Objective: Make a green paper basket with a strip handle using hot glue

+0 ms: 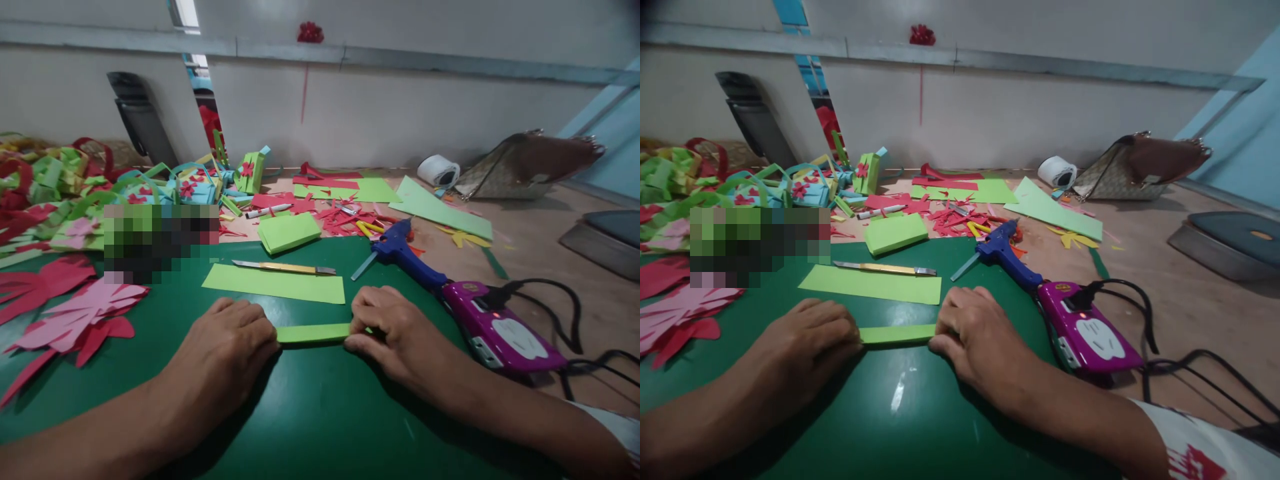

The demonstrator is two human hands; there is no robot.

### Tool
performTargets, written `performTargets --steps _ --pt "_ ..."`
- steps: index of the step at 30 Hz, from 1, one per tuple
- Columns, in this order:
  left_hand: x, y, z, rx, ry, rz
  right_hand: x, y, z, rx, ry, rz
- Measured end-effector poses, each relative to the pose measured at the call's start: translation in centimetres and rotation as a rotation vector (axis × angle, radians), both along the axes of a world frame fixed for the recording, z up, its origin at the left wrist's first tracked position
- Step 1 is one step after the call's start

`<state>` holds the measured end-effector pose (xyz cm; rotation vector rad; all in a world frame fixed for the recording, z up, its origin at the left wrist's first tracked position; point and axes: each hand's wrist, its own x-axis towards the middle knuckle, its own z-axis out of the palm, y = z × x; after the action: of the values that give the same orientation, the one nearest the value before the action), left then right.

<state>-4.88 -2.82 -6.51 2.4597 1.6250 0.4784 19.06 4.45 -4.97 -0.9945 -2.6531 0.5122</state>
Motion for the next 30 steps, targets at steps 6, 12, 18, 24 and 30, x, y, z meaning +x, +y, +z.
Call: performTargets --steps 6,12,18,24,30 --pt "-0.9 0.4 1.0 -0.174 -0.048 0.104 0.0 0.2 0.6 -0.065 0.0 -0.048" --pt "-0.8 0.8 2.2 -0.305 -0.001 0.165 -0.2 0.7 0.2 -0.011 -0.006 -0.055" --pt "-0.6 1.3 2.2 -0.293 0.062 0.2 0.1 0.7 -0.2 0.091 -0.031 -0.043" --pt "-0.4 1.6 2.2 -0.275 0.105 0.194 -0.3 0.9 -0.3 0.187 -0.039 -0.03" --pt "-0.5 1.7 2.0 -0.178 0.147 0.152 -0.4 1.1 0.0 0.207 -0.08 0.0"
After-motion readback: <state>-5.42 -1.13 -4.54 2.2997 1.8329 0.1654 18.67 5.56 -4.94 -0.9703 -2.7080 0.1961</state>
